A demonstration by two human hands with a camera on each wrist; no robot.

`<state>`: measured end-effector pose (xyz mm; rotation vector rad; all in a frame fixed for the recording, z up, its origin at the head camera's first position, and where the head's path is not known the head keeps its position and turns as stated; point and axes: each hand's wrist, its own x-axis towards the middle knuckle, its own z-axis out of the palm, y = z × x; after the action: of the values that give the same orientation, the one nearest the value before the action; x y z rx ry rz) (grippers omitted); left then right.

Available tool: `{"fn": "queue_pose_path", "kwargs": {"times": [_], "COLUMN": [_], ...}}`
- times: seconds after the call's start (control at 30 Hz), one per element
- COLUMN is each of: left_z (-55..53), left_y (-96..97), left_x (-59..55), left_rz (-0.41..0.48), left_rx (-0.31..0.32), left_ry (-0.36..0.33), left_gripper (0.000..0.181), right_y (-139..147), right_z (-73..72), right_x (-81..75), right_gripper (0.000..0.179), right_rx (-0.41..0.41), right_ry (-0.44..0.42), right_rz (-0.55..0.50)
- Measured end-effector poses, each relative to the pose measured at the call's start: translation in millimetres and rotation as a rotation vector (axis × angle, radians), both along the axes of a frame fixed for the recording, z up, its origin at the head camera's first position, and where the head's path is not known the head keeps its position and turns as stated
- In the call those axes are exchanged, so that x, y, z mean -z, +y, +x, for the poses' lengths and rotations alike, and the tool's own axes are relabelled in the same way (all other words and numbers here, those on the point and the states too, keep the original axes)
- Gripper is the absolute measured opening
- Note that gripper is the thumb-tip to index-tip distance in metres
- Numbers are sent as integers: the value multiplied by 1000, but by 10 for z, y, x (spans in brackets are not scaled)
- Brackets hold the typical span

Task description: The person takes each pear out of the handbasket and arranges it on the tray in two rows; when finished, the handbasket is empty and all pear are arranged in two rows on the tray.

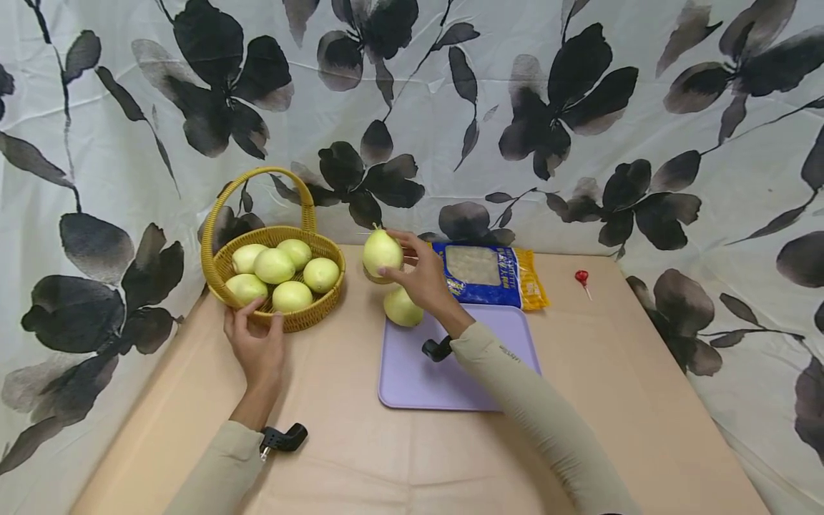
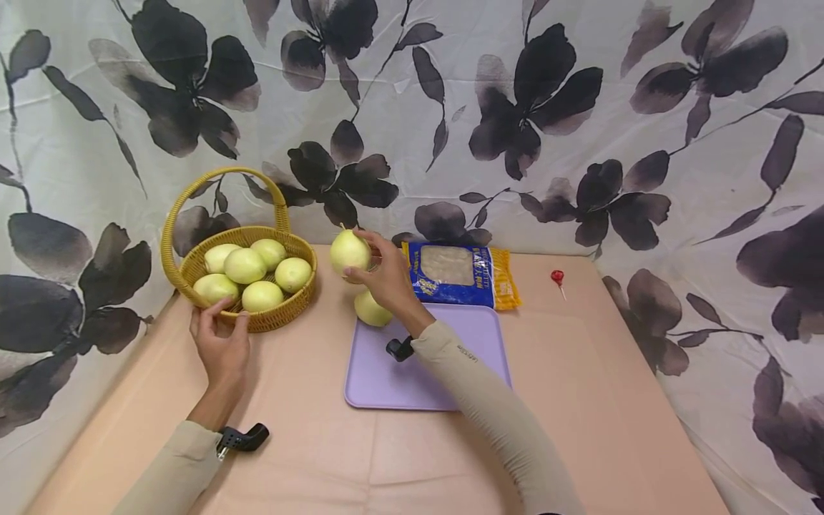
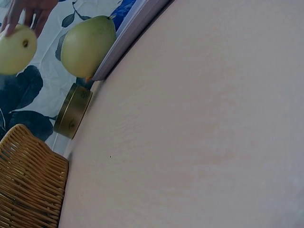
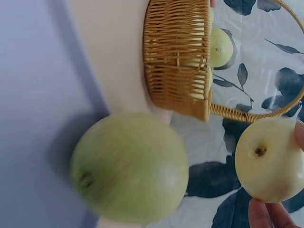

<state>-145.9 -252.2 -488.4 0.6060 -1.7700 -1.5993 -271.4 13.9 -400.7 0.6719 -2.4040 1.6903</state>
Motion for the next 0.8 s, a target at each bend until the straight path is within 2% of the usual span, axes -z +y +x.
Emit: {"fn": "queue_pose_path", "kwargs": {"times": [0.33, 0.57, 0.8], "left_z": [21, 17, 4], "left_y": [5, 9, 3], "left_x": [-3, -13, -10], "left_rz": [3, 26, 27], "left_rx": [4, 7, 12], "left_ry": [2, 46, 45], "left_gripper": [44, 43, 43], "right_y": [563, 892, 1103], "right_z": [167, 244, 337], "right_x": [142, 320, 522], "right_gripper": [66, 66, 68], "right_rx": [31, 66, 84], "right_ry": [-83, -113, -149], "right_rz": [-4, 69, 154]}}
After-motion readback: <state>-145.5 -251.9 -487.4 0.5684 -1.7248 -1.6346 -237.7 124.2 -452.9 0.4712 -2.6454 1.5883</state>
